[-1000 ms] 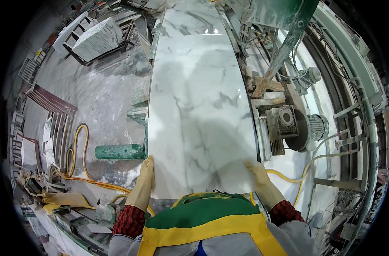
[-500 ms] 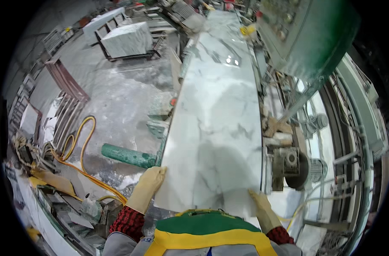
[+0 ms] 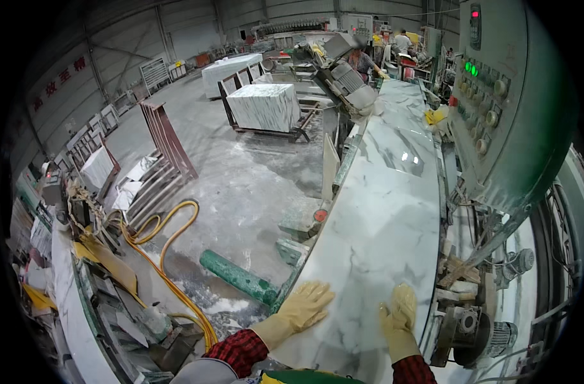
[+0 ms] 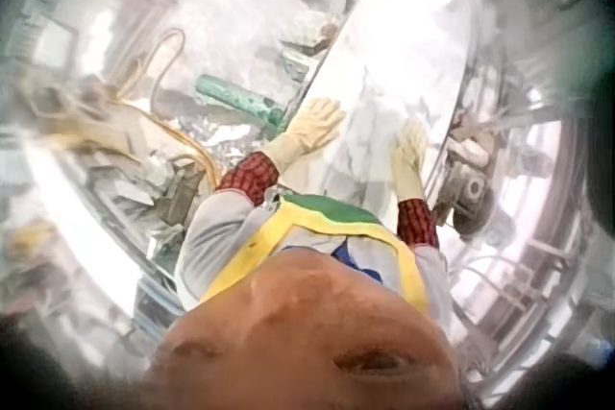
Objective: The person repeatedly lifts and places large white marble slabs onto a conveyor system in a factory. They wear gloves and handle the slabs one at a time, positioning them on rollers and moving them along the line.
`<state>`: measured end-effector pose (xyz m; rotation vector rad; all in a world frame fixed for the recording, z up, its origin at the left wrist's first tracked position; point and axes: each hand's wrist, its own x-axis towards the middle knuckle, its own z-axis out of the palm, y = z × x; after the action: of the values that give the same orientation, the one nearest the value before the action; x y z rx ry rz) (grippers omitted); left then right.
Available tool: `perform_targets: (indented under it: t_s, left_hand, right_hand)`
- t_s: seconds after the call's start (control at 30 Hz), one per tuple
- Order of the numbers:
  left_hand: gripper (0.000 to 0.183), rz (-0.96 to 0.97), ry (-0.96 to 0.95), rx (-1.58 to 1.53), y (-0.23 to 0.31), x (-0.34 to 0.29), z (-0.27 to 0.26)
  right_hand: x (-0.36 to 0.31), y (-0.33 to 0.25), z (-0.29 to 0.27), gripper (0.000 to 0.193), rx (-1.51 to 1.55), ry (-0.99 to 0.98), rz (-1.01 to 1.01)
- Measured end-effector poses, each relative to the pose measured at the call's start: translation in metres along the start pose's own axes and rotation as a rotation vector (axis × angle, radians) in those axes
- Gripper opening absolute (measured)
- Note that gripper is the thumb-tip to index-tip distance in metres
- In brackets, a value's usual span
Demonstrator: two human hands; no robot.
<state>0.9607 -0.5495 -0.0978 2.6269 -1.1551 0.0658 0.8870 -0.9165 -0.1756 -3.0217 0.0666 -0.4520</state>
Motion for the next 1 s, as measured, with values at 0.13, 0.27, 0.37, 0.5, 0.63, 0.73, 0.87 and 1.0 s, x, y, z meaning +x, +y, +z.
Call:
perform_targets:
  t_s: [0.13, 0.27, 0.37, 0.5, 0.63, 0.73, 0.87, 1.0]
  left_hand:
    - [0.058, -0.001, 0.022, -0.009, 0.003, 0.005, -0.007]
    - [0.057, -0.008, 0.035, -0.037, 0.004, 0.011, -0.019]
    - [0.057, 0.007, 0.089, -0.050, 0.002, 0.015, -0.016]
    - [0.054, 0.015, 0.104, -0.070, 0.003, 0.020, -0.019]
    - [0.052, 0.000, 0.146, -0.063, 0.002, 0.026, -0.018]
    - [0.050, -0.100, 0.128, -0.018, 0.020, 0.014, -0.019]
    - [0.047, -0.116, 0.223, -0.016, 0.041, -0.021, -0.009]
    - [0.050, -0.175, 0.191, 0.038, 0.059, -0.058, -0.010]
  right_hand:
    - [0.041, 0.007, -0.002, 0.086, 0.115, -0.064, 0.053]
    - [0.051, 0.008, -0.001, 0.087, 0.062, 0.026, -0.021]
    - [0.056, 0.008, -0.004, 0.088, 0.098, 0.045, -0.022]
    - [0.061, 0.018, -0.001, 0.087, 0.115, 0.089, -0.059]
    - [0.070, 0.022, 0.005, 0.086, 0.126, 0.081, -0.018]
    - [0.076, 0.020, 0.005, 0.087, 0.162, 0.008, -0.002]
    - [0.088, 0.027, 0.004, 0.092, 0.142, -0.044, 0.009]
    - [0.088, 0.035, 0.020, 0.090, 0.089, -0.004, -0.021]
